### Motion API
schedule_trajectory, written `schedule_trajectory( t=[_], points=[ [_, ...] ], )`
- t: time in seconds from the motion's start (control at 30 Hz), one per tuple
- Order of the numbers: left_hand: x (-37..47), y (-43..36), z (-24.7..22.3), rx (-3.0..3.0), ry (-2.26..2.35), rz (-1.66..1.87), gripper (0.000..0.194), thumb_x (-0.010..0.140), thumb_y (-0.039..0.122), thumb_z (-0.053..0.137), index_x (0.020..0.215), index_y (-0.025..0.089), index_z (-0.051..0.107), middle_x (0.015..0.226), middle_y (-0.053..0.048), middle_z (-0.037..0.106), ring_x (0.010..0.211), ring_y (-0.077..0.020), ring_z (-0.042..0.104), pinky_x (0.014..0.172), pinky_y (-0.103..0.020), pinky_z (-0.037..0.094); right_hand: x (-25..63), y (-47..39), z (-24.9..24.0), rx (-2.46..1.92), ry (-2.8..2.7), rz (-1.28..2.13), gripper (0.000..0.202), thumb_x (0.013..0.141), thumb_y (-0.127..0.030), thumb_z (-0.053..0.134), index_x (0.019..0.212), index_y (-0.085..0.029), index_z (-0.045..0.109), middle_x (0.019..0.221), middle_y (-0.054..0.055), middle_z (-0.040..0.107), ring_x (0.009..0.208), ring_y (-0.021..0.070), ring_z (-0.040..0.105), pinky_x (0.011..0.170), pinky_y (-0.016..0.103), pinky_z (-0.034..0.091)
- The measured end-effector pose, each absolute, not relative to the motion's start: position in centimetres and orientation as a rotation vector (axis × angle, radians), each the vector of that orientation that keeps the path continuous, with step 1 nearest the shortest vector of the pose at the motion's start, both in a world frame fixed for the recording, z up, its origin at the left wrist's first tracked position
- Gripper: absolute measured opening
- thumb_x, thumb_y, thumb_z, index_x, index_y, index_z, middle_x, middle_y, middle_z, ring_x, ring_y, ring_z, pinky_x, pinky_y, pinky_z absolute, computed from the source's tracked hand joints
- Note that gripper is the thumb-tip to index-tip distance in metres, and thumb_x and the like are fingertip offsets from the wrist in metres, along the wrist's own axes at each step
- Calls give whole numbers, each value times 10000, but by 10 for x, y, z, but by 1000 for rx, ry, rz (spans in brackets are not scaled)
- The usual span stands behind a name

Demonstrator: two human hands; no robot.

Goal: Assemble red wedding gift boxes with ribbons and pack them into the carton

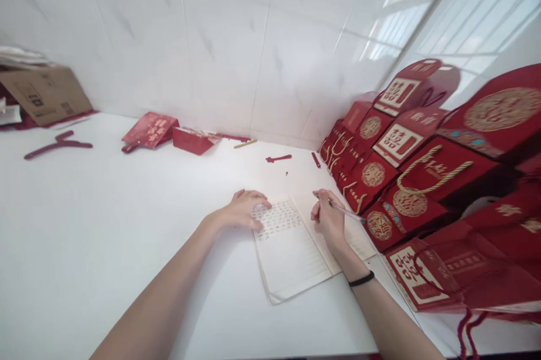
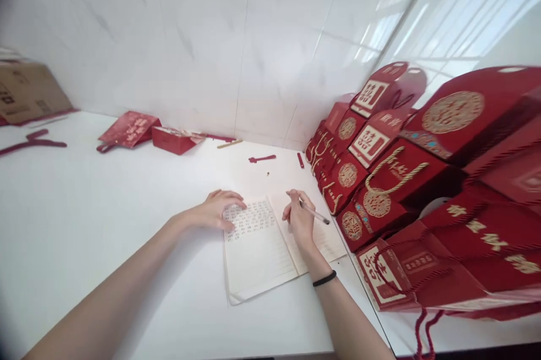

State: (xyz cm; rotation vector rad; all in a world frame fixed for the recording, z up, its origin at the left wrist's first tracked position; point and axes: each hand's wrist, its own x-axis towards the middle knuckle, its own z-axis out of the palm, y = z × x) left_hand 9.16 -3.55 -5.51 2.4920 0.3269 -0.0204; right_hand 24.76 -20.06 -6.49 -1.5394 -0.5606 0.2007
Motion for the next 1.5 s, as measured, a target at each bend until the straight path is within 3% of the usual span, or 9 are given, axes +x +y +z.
schedule_trajectory(
  t=[0.1,0.2,0.3,0.4,0.57,0.67,0.77,1.07,1.5],
  points=[
    [89,-34,-55,2475,358,-13,514,593,268,690,1097,275,588,1293,-19,476,1290,-271,314,1122,-440,28,259,-201,-74,-1628,-615,165,417,790,-573,488,791,-160,552,450,-26,511,355,104,435,308,171,291],
    [87,-35,-53,2474,393,-11,522,581,270,688,1094,291,594,1290,-11,474,1287,-279,322,1120,-425,95,268,-198,-84,-1669,-660,86,304,762,-411,495,951,-176,534,796,79,655,648,193,619,356,204,408],
    [86,-36,-52,2475,416,-6,535,571,262,686,1098,290,597,1293,-12,471,1286,-278,323,1115,-414,136,273,-194,-88,-1663,-681,-2,465,662,-246,483,1121,-173,493,1100,139,602,979,243,595,586,297,540],
    [86,-37,-52,2467,431,3,545,557,253,692,1094,289,604,1300,-14,468,1296,-280,313,1122,-421,116,273,-191,-88,-1642,-803,-109,546,658,-212,454,1201,-157,474,1187,149,557,1089,237,543,788,349,521],
    [85,-40,-48,2440,455,12,534,558,245,687,1087,282,614,1313,-25,459,1301,-278,309,1133,-415,85,267,-192,-84,-1596,-965,-313,393,817,-264,366,1169,-170,512,1096,131,602,961,210,602,784,358,514],
    [83,-42,-44,2444,466,1,535,560,233,677,1089,280,614,1312,-25,463,1306,-273,307,1135,-407,88,266,-194,-84,-1624,-1020,-290,335,849,-281,357,1104,-182,551,918,92,635,816,193,630,676,320,534],
    [82,-43,-42,2443,468,-5,533,561,235,678,1088,280,612,1314,-22,462,1308,-265,309,1137,-401,84,268,-195,-85,-1621,-1022,-293,316,870,-300,348,1075,-189,562,914,86,624,793,187,629,597,291,536],
    [82,-41,-44,2453,474,10,529,553,251,681,1076,290,618,1309,-15,471,1297,-285,327,1127,-410,153,269,-192,-82,-1659,-1076,-392,322,905,-367,363,1035,-192,600,1001,101,640,913,215,605,816,368,494],
    [81,-43,-40,2456,480,23,523,555,248,693,1071,291,624,1306,-14,481,1284,-287,345,1115,-414,202,266,-192,-82,-1714,-1073,-389,327,901,-365,369,1024,-199,622,1027,98,658,949,235,606,853,403,476]
  ],
)
